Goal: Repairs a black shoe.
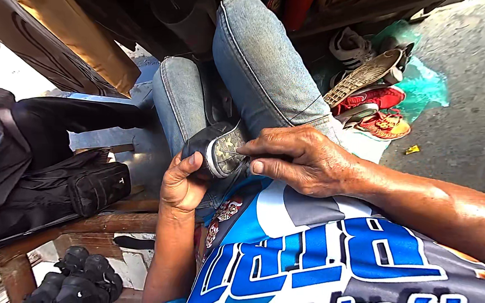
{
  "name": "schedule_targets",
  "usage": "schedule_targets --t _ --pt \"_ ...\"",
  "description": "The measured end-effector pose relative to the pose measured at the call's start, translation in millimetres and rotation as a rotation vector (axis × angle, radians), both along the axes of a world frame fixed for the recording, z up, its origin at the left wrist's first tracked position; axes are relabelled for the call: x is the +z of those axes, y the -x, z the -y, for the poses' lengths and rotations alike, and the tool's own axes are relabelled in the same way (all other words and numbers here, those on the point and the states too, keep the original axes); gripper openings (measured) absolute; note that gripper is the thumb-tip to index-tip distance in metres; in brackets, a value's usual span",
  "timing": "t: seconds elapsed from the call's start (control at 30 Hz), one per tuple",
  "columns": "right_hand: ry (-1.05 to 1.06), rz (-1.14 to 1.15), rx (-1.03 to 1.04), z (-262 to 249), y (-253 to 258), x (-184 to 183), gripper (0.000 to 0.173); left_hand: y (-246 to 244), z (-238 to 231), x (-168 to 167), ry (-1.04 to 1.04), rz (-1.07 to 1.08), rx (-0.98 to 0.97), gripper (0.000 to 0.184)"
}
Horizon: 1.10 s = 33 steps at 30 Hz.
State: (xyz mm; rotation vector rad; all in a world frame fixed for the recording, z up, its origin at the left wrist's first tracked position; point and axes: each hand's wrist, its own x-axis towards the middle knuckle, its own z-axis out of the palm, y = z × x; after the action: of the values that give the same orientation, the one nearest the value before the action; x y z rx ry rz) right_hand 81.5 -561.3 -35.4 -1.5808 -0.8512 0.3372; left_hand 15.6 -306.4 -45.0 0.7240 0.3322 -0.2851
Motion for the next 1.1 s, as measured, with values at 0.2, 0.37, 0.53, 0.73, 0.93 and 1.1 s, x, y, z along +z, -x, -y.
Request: schedule_targets --t 0.2,0.37,0.53,0.73,0.93,1.1 --pt "0.004 0.012 0.019 -4.4 -2.0 -1.9 0.027 -0.8 1.7 0.4 -0.007 -0.001 0.005 0.026" --pt "0.002 0.032 0.027 -4.2 -2.2 -0.8 0.027 -0.8 2.9 0.9 -0.012 -0.005 0.011 0.026" --pt "0.012 0.031 0.021 -4.1 -1.6 -0.3 0.026 -0.7 3.7 -0.1 -0.005 0.006 0.015 0.026" --pt "0.048 0.08 0.047 1.0 -6.4 5.8 0.024 0.9 3.1 4.4 -0.109 0.054 -0.089 0.031" --pt "0.191 0.164 0.122 18.5 -16.5 23.9 0.023 -5.4 9.5 14.4 -0.319 0.171 -0.257 0.039" --pt "0.311 0.257 0.146 18.7 -17.1 29.4 0.02 -5.9 23.3 13.1 -0.432 0.198 -0.266 0.04"
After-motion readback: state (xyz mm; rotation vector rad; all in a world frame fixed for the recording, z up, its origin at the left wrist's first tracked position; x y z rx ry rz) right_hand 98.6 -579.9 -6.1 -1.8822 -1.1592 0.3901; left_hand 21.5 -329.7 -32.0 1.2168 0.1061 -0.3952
